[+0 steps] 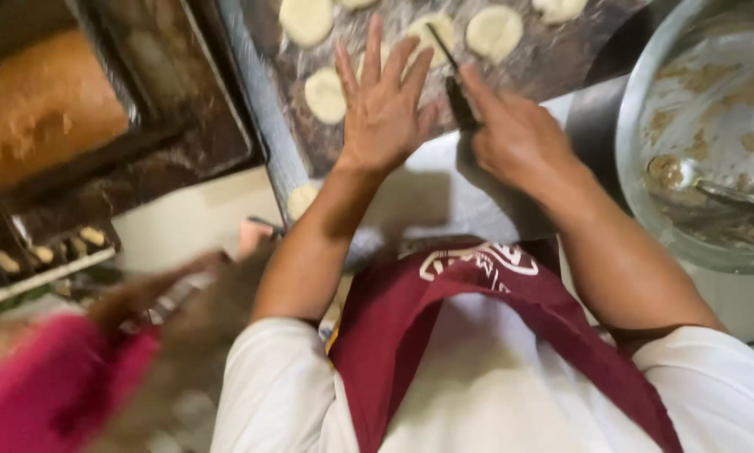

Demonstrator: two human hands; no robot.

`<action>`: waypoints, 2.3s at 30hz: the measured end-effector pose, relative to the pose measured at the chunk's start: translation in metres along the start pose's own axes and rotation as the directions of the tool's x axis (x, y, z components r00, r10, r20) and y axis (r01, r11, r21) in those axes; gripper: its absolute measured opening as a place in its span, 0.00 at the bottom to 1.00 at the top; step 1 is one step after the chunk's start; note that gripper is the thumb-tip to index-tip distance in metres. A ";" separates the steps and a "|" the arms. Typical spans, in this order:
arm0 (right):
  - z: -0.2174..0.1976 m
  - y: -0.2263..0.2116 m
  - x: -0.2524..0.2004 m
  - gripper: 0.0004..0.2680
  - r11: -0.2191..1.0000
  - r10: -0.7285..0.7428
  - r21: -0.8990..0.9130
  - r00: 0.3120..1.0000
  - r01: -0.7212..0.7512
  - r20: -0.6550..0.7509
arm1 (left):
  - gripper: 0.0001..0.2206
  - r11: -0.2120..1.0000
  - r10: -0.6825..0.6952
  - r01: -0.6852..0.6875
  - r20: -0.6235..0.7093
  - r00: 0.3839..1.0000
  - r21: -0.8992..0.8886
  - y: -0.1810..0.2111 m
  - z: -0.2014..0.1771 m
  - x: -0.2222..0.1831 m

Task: Filling and sealing small dough portions with a mixture and placing them on a baking tray

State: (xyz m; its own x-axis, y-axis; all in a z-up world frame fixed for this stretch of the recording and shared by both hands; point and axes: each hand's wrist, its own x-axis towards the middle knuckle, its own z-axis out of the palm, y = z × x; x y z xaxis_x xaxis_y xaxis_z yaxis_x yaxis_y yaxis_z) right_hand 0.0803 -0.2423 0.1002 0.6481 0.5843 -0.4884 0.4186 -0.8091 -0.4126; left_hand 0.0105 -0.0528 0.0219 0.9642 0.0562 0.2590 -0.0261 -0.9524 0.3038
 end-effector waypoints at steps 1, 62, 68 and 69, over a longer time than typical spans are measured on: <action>-0.003 -0.002 0.009 0.33 0.999 0.040 -0.014 0.999 -0.040 0.036 | 0.27 1.000 -0.010 0.008 0.110 0.994 0.019 0.001 -0.001 0.007; 0.025 0.053 -0.048 0.32 0.986 0.131 0.134 0.949 -0.096 -0.287 | 0.21 0.980 0.195 -0.196 -0.058 0.979 -0.014 0.043 0.027 0.095; -0.022 -0.034 -0.001 0.30 0.995 -0.097 -0.018 0.995 0.098 0.013 | 0.27 0.900 -0.436 0.435 0.027 0.900 0.040 -0.035 -0.014 0.014; -0.016 -0.047 0.012 0.30 0.993 -0.112 -0.023 0.993 0.113 0.024 | 0.27 0.891 -0.452 0.451 0.022 0.892 0.044 -0.041 -0.022 0.000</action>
State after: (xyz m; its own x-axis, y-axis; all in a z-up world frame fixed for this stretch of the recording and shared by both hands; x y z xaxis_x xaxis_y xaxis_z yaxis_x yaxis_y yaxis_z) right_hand 0.0789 -0.1983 0.1263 0.5817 0.6726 -0.4574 0.5036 -0.7394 -0.4469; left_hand 0.0058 -0.0074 0.0293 0.8772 0.4744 0.0735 0.4235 -0.8368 0.3470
